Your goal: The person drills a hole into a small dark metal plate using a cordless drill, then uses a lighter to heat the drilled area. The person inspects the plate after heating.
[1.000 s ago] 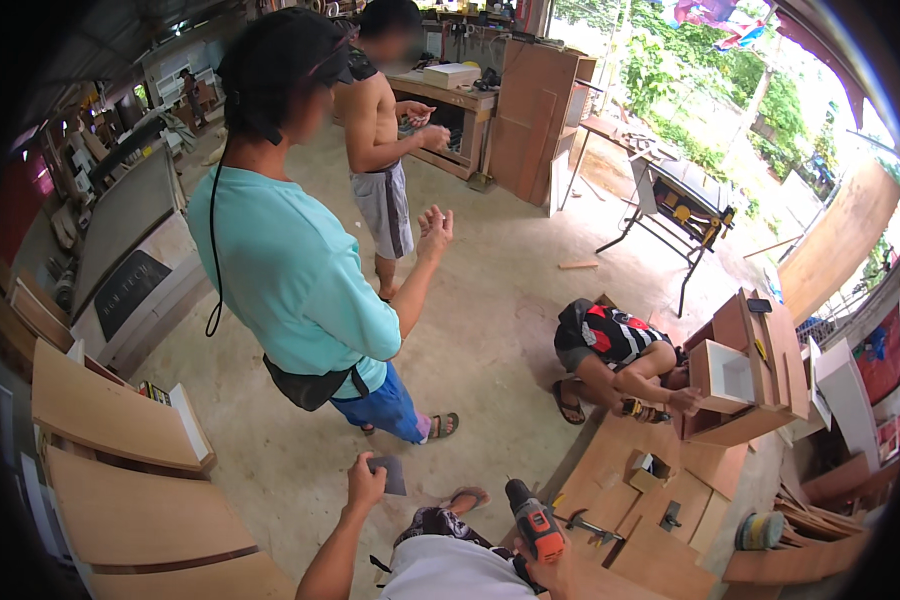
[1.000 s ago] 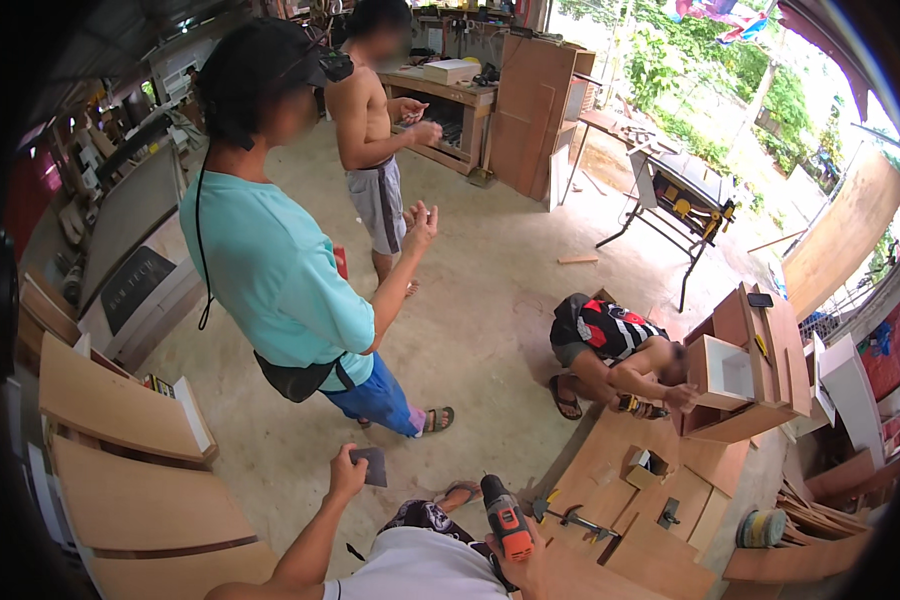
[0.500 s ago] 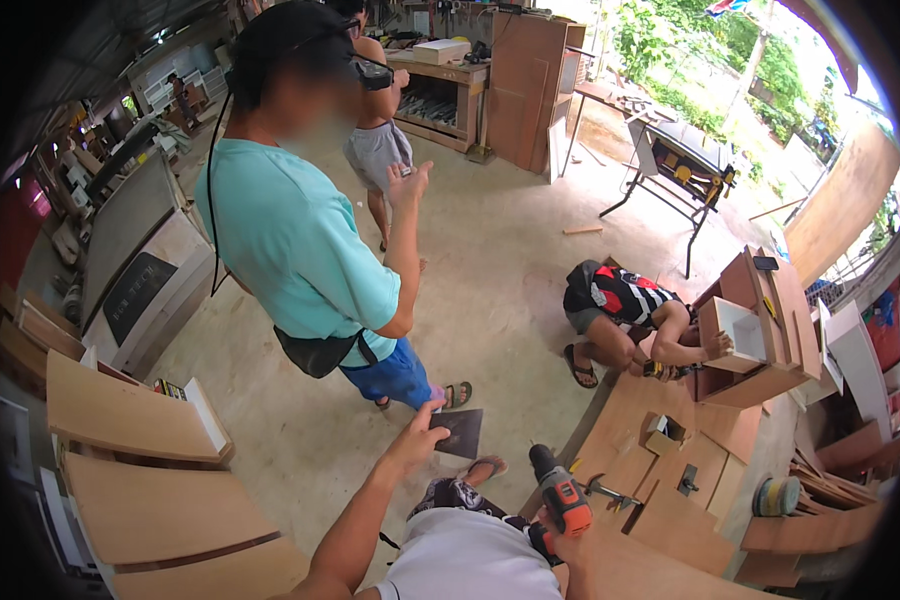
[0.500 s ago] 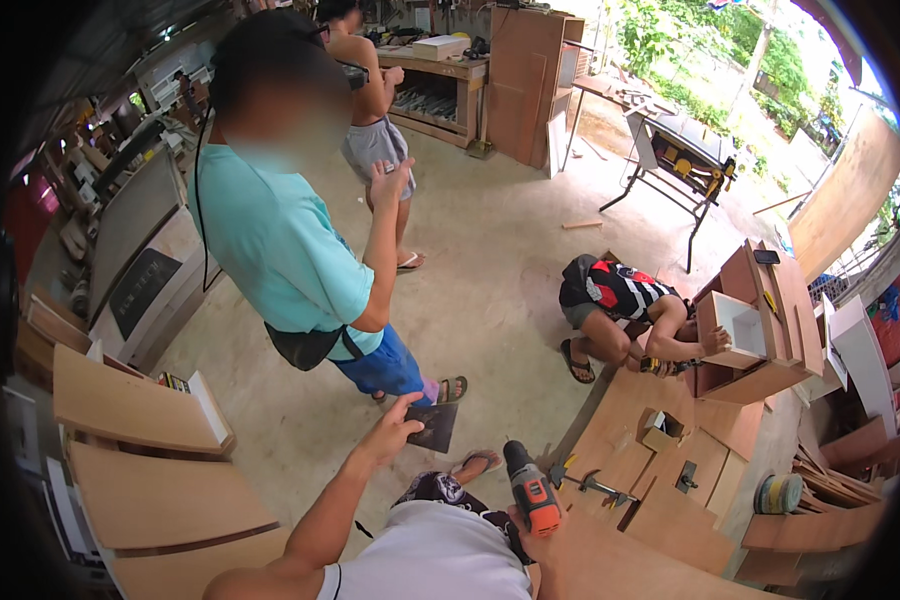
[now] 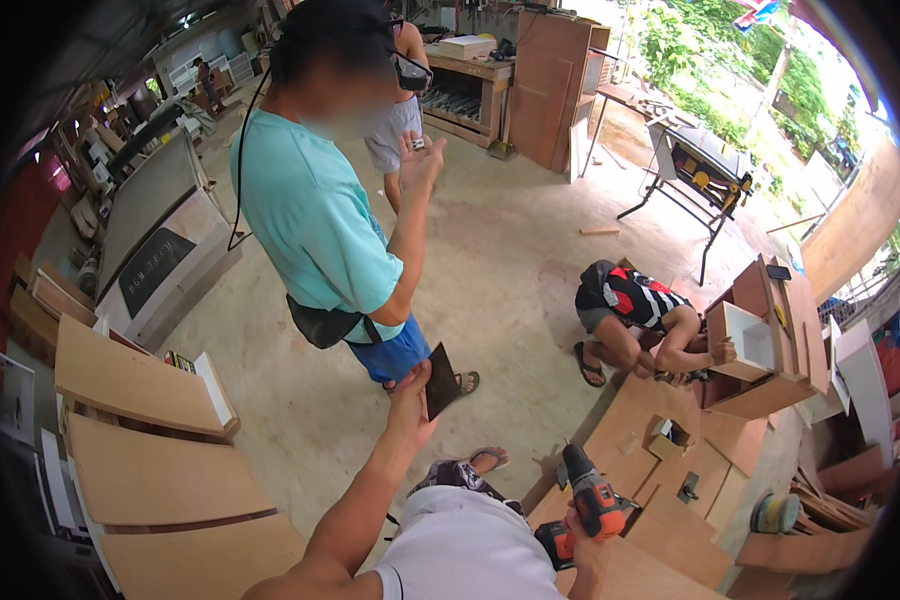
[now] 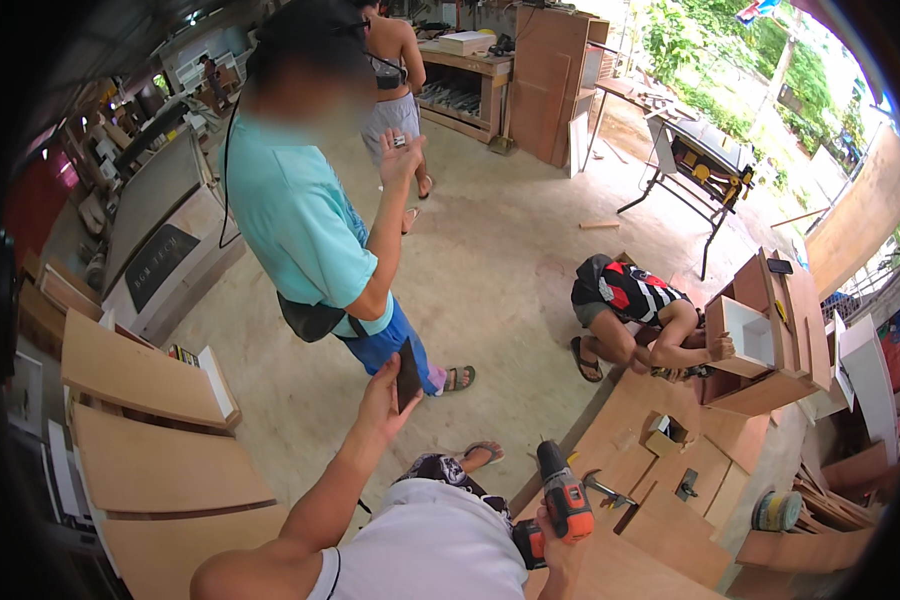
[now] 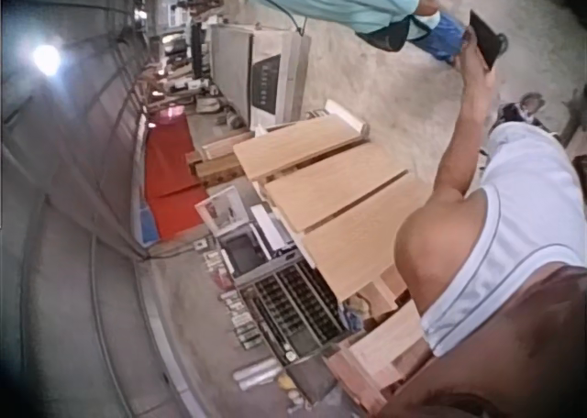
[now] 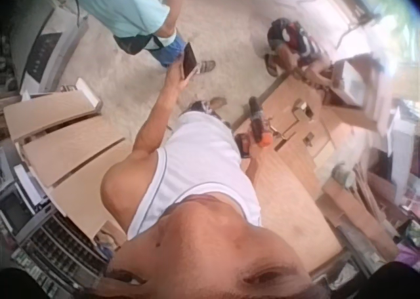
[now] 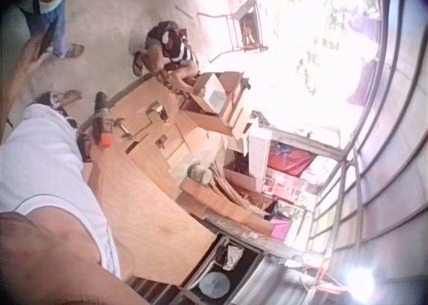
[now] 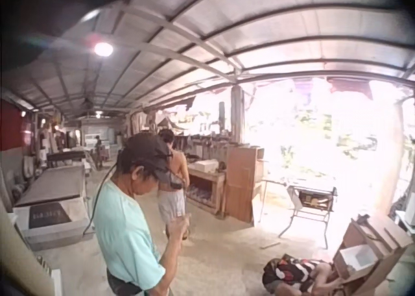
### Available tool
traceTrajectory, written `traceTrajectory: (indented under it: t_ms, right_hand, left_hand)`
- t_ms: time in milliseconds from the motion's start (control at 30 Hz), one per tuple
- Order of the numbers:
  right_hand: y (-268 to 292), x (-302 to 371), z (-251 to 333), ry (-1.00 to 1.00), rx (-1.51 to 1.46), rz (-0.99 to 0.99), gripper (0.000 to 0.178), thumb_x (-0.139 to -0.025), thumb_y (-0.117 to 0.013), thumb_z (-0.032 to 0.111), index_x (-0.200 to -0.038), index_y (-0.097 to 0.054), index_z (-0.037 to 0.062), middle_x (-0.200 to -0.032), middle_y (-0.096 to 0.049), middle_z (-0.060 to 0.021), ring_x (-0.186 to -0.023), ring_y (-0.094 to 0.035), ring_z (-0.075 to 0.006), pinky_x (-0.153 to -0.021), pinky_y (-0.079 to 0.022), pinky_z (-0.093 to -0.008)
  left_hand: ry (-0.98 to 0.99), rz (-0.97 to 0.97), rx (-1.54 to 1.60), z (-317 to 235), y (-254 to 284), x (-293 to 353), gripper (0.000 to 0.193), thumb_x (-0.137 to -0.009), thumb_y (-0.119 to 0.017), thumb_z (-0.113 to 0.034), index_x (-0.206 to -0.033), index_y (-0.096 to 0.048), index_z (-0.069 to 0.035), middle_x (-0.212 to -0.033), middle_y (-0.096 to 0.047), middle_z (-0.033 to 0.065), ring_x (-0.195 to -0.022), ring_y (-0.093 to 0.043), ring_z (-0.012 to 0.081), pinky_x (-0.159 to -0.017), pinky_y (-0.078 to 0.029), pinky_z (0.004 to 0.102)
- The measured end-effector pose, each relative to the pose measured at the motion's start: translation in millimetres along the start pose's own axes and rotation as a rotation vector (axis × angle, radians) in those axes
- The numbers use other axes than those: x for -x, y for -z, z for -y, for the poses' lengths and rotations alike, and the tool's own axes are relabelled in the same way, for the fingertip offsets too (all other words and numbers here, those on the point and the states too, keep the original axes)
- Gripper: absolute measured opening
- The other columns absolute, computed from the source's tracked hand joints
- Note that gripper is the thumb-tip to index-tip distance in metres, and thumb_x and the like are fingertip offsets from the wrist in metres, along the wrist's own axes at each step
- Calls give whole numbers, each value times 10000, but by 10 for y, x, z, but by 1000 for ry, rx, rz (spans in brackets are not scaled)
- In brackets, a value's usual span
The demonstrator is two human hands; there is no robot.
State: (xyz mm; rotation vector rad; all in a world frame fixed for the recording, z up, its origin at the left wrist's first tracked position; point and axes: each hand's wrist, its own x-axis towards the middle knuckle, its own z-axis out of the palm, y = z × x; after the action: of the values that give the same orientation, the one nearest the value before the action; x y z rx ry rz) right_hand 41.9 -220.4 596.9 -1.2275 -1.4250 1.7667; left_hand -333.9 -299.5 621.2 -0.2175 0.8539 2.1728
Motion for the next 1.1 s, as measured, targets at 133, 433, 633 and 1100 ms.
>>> traceTrajectory:
  t_ms: [133,433,633,1100]
  right_hand:
    - [-11,42,200,96,-95,-4,434,-875,-779,82,-1263,-586,60,-1034,-677,-75,-763,-660,-146,-682,-558,-316]
    - [8,53,432,201,-284,25,535,-830,-840,139,-1282,-568,52,-1042,-674,-99,-752,-662,-152,-666,-560,-315]
    - [130,20,581,396,-317,260,646,-792,-894,359,-1210,-587,-25,-904,-668,-98,-618,-616,-152,-558,-490,-270]
    - [-547,-167,1013,356,-392,333,479,-767,-893,86,-1169,-648,-5,-921,-700,-73,-736,-647,-125,-626,-546,-279]
  left_hand:
    - [332,155,331,235,465,-192,108,-1081,-571,-210,-1123,-567,-111,-989,-612,43,-838,-605,176,-789,-543,406]
    - [-16,91,-222,229,-169,91,537,-964,-649,31,-1456,-463,-76,-1247,-649,103,-1074,-657,157,-942,-552,362]
    - [-137,124,-106,25,-439,-67,357,-986,-694,-109,-1307,-553,-38,-1115,-706,98,-1023,-705,209,-940,-591,397]
    - [244,841,167,194,-1485,382,273,-1017,-544,-316,-1273,-631,-352,-1546,-449,237,-1433,-377,577,-1115,-315,809]
